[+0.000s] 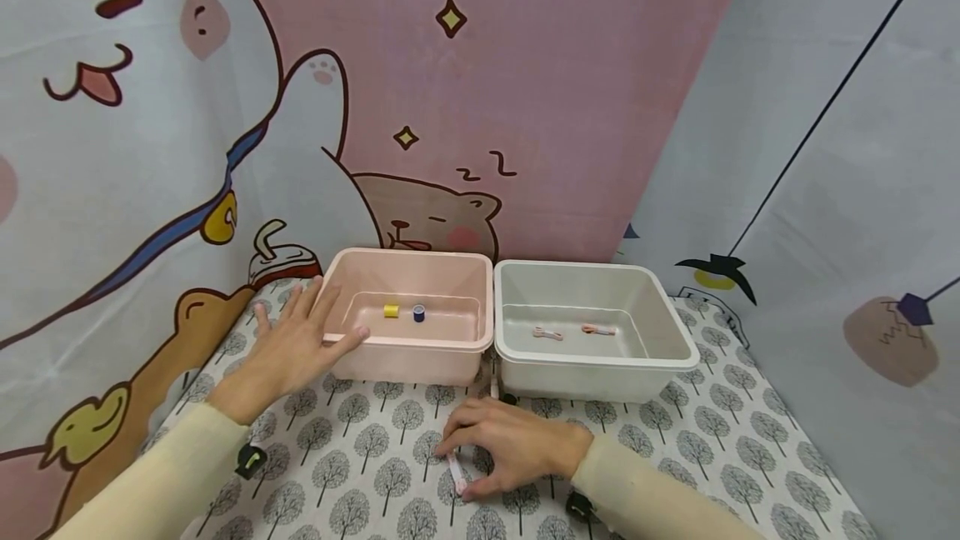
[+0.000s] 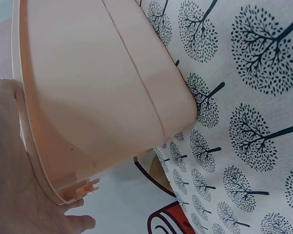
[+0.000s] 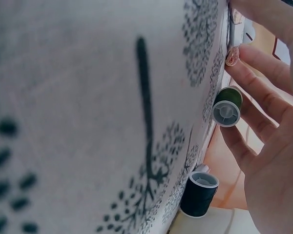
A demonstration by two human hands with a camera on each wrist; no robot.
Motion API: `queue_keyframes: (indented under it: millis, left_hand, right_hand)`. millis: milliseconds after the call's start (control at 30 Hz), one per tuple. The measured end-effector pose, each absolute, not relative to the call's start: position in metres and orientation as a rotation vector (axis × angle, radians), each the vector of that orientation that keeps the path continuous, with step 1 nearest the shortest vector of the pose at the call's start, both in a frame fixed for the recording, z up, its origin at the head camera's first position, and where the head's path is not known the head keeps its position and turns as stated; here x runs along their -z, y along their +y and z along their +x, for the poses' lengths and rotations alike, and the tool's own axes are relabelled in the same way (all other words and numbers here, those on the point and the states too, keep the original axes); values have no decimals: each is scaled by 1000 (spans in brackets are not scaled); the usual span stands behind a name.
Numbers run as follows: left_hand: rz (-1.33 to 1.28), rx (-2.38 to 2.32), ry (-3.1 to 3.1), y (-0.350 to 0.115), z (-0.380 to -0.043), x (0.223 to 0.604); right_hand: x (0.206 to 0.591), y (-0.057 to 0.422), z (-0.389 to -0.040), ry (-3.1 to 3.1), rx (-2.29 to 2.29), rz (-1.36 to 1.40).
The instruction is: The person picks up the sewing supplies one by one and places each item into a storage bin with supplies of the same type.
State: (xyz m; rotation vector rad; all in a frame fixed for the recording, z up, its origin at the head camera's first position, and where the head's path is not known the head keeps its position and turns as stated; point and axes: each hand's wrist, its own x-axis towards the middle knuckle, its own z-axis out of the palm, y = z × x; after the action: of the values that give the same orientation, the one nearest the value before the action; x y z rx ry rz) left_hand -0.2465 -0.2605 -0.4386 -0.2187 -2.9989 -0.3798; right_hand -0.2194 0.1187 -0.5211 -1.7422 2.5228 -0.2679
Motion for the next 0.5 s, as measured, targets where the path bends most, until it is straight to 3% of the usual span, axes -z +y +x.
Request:
queue_keyframes:
  millis: [500]
  left_hand:
    - [-224, 377, -2994, -261, -246, 439]
  right_hand:
    - [521, 118, -220, 2519, 299, -1758]
